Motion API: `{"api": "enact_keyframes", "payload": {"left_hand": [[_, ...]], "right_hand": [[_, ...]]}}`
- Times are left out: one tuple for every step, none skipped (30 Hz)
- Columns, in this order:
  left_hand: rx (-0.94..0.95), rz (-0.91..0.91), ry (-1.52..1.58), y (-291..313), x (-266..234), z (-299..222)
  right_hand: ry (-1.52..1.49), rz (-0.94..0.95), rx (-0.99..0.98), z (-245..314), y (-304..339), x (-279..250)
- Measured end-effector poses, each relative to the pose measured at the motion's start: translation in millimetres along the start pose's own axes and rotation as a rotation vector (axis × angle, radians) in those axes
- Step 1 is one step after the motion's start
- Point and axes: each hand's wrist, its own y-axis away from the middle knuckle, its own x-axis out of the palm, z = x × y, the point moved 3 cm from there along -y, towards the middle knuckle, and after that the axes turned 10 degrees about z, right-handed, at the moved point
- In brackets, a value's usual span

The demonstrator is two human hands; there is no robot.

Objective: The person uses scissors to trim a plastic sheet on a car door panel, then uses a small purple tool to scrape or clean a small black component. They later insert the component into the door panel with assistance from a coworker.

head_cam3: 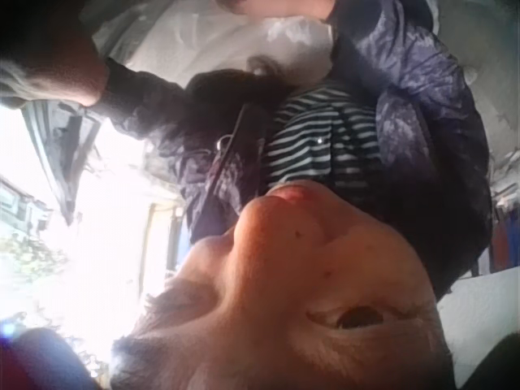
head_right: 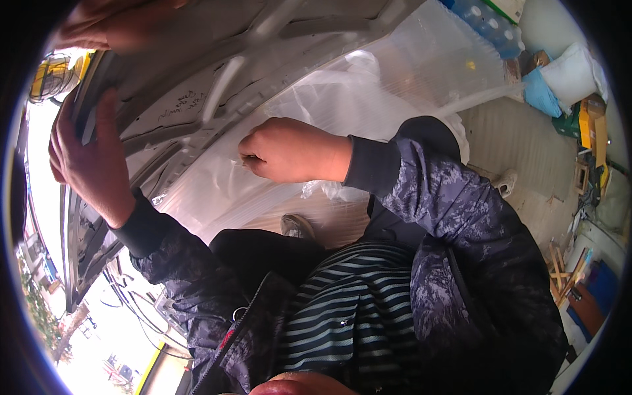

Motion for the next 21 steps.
{"api": "enact_keyframes", "payload": {"left_hand": [[0.024, -0.028, 0.029, -1.4, 0.4, 0.7], [0.017, -0.003, 0.030, -1.4, 1.2, 1.2], [0.009, 0.022, 0.029, -0.8, 0.6, 1.9], [-0.003, 0.053, 0.001, -0.1, 0.3, 2.4], [-0.008, 0.051, 0.036, 0.7, -0.5, 2.2], [-0.004, 0.042, 0.037, 0.7, -0.7, 1.8], [0.000, 0.034, 0.037, 0.2, -1.1, 1.6], [0.003, 0.033, 0.021, 0.0, -1.5, 1.3], [0.007, 0.034, 0.035, -0.3, -2.2, 1.3], [0.011, 0.041, 0.033, -0.8, -2.8, 1.5], [0.016, 0.048, 0.031, -1.2, -3.3, 1.3], [0.006, 0.055, 0.029, -1.1, -3.6, 1.0], [-0.004, 0.063, 0.026, -0.6, -4.1, 0.5], [-0.016, 0.077, 0.003, -0.2, -4.5, 0.1], [-0.021, 0.070, 0.030, 0.3, -5.2, -0.4], [-0.028, 0.070, 0.038, 0.6, -5.6, -1.0], [-0.032, 0.074, 0.036, 0.5, -5.7, -1.5], [-0.034, 0.068, 0.060, 0.0, -6.0, -1.5], [-0.035, 0.065, 0.075, -0.7, -6.0, -1.7], [-0.036, 0.062, 0.089, -1.3, -6.1, -1.8], [-0.040, 0.067, 0.082, -0.7, -5.9, -1.9]], "right_hand": [[0.006, -0.012, -0.009, 0.3, 0.2, -1.2], [0.014, -0.023, -0.020, 0.7, 0.1, -2.7], [0.014, -0.020, -0.023, 1.1, 0.0, -3.3], [0.014, -0.015, -0.026, 1.5, 0.0, -3.5], [0.016, -0.019, -0.040, 2.4, 0.0, -3.4], [0.018, -0.029, -0.044, 2.7, -0.5, -2.9], [0.021, -0.046, -0.059, 3.4, -1.1, -2.7], [0.025, -0.063, -0.074, 3.6, -1.3, -2.5], [0.035, -0.061, -0.077, 3.3, -1.5, -2.0], [0.046, -0.059, -0.081, 3.0, -1.8, -1.6], [0.056, -0.057, -0.085, 2.7, -2.1, -1.3], [0.065, -0.058, -0.089, 2.7, -2.4, -1.2], [0.075, -0.059, -0.093, 3.1, -2.6, -0.9], [0.086, -0.059, -0.098, 3.9, -2.9, -0.5], [0.091, -0.059, -0.106, 4.9, -3.5, -0.3], [0.098, -0.059, -0.113, 6.2, -4.0, -0.1], [0.104, -0.060, -0.119, 7.5, -4.4, -0.1], [0.098, -0.068, -0.110, 7.9, -4.9, -0.8], [0.092, -0.076, -0.100, 8.1, -5.0, -1.8], [0.087, -0.083, -0.090, 8.2, -5.5, -3.2], [0.045, -0.135, -0.102, 7.3, -7.0, -6.5]]}}
